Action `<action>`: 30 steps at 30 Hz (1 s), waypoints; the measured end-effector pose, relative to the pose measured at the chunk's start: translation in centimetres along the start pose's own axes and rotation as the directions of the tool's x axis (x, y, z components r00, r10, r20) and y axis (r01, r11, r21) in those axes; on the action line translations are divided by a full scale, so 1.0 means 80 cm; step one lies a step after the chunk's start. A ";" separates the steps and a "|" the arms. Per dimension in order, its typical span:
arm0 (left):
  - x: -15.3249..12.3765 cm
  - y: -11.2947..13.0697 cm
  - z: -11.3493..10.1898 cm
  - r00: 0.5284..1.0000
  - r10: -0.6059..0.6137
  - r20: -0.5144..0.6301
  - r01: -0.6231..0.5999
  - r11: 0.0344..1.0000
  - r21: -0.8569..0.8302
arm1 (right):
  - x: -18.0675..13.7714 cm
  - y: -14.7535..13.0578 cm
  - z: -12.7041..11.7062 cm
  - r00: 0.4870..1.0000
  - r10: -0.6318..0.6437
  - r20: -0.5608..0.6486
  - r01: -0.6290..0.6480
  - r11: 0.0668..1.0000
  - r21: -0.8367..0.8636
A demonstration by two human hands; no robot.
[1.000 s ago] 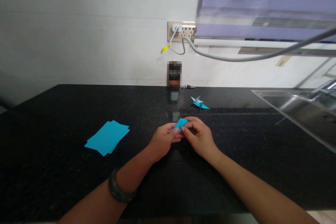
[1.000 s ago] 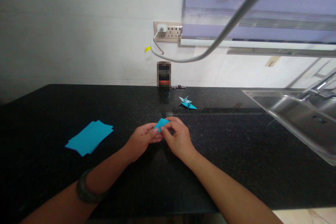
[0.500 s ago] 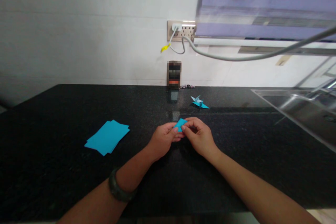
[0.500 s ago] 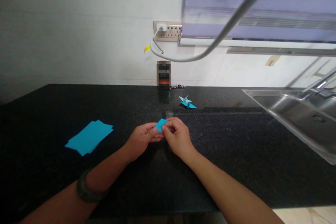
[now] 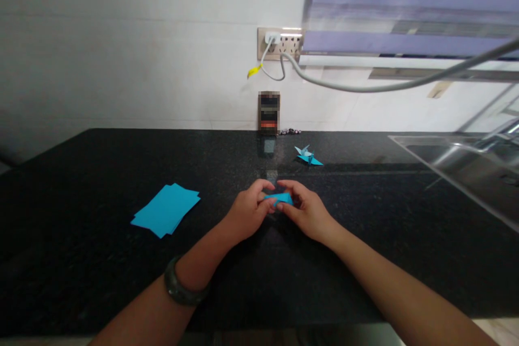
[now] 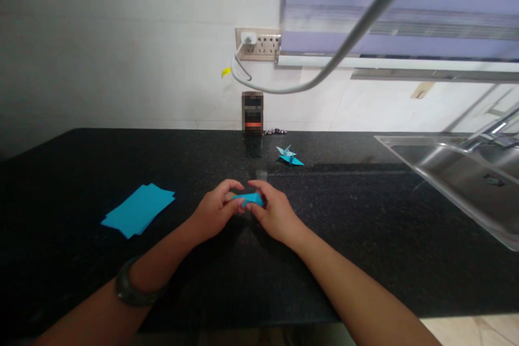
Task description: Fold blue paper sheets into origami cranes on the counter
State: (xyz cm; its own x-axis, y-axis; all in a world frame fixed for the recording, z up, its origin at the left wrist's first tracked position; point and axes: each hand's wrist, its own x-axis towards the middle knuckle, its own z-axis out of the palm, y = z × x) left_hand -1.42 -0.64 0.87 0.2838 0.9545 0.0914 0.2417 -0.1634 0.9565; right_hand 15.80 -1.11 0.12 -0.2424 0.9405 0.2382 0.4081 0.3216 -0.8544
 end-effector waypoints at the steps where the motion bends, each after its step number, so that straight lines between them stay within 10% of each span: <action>1: 0.001 0.000 0.001 1.000 -0.016 -0.022 0.015 0.999 -0.039 | 0.000 -0.001 0.003 0.999 0.033 -0.022 -0.032 0.999 0.044; 7: 0.001 0.007 0.013 0.983 -0.181 -0.037 0.151 0.901 -0.406 | 0.004 -0.006 0.013 0.984 0.174 -0.041 -0.147 0.920 0.364; 30: 0.002 0.006 0.014 0.989 -0.074 -0.128 0.034 0.956 -0.291 | 0.002 -0.007 0.005 0.996 0.033 -0.081 -0.013 0.971 0.238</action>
State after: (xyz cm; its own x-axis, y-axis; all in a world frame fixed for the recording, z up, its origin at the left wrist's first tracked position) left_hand -0.22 -0.81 1.05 0.1442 0.9880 0.0549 -0.0297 -0.0512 0.9982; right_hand 15.16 -1.17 0.44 -0.1567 0.9565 0.2462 0.1903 0.2739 -0.9427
